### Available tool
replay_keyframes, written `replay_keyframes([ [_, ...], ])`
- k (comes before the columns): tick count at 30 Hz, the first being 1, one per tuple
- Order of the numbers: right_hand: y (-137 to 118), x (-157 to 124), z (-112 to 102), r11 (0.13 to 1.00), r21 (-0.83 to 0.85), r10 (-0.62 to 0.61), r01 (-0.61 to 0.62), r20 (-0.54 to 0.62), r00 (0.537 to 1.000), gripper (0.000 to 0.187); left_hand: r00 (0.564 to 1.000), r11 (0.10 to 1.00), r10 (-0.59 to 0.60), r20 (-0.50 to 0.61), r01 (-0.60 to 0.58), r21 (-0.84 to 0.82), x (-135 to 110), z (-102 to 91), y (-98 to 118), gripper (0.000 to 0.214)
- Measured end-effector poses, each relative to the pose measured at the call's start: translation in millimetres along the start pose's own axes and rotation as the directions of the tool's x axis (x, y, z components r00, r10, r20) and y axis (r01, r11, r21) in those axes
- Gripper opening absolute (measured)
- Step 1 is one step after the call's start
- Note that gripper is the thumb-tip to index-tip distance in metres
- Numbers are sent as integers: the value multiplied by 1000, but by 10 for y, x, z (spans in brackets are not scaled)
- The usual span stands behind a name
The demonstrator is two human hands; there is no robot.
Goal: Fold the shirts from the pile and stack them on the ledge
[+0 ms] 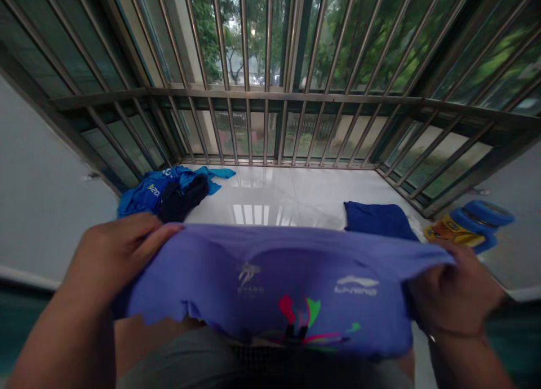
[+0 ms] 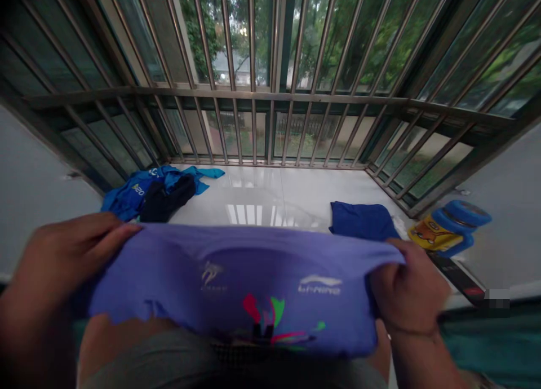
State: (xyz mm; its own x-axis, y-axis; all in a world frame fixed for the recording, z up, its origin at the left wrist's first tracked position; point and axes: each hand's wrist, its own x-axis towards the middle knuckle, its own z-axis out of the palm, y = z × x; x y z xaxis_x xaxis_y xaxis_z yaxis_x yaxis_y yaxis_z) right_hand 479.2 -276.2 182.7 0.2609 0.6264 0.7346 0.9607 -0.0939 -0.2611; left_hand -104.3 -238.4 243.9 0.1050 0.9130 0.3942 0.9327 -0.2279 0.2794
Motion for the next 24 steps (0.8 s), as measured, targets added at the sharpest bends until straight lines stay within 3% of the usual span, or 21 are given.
replay_keyframes([
  [3,-337,761,659,996,1,-91,92,143,985,34,998,992,32,56,-38,116,1019,279,102,60],
  [6,-718,1487,1319,991,39,-134,128,328,935,38,990,971,24,137,-56,234,1957,721,26,55],
  [8,-929,1824,1712,988,59,-153,141,370,916,38,987,948,-55,150,4,320,2378,1023,-31,46],
  [11,-1158,1986,2196,992,64,-129,113,424,897,28,969,882,-243,43,202,426,2623,1428,10,44],
  [14,-1305,1719,2497,989,89,-145,116,486,862,36,954,887,-293,57,249,390,2480,1803,200,47],
  [17,-1352,1113,2541,972,146,-234,184,556,797,39,981,944,-107,159,50,328,2021,2191,391,45],
  [21,-1157,46,2243,951,190,-309,245,624,718,38,951,970,57,303,-125,208,1047,2646,456,49],
  [24,-850,-701,1974,946,163,-319,282,632,706,44,909,977,105,404,-170,128,337,2858,378,54],
])
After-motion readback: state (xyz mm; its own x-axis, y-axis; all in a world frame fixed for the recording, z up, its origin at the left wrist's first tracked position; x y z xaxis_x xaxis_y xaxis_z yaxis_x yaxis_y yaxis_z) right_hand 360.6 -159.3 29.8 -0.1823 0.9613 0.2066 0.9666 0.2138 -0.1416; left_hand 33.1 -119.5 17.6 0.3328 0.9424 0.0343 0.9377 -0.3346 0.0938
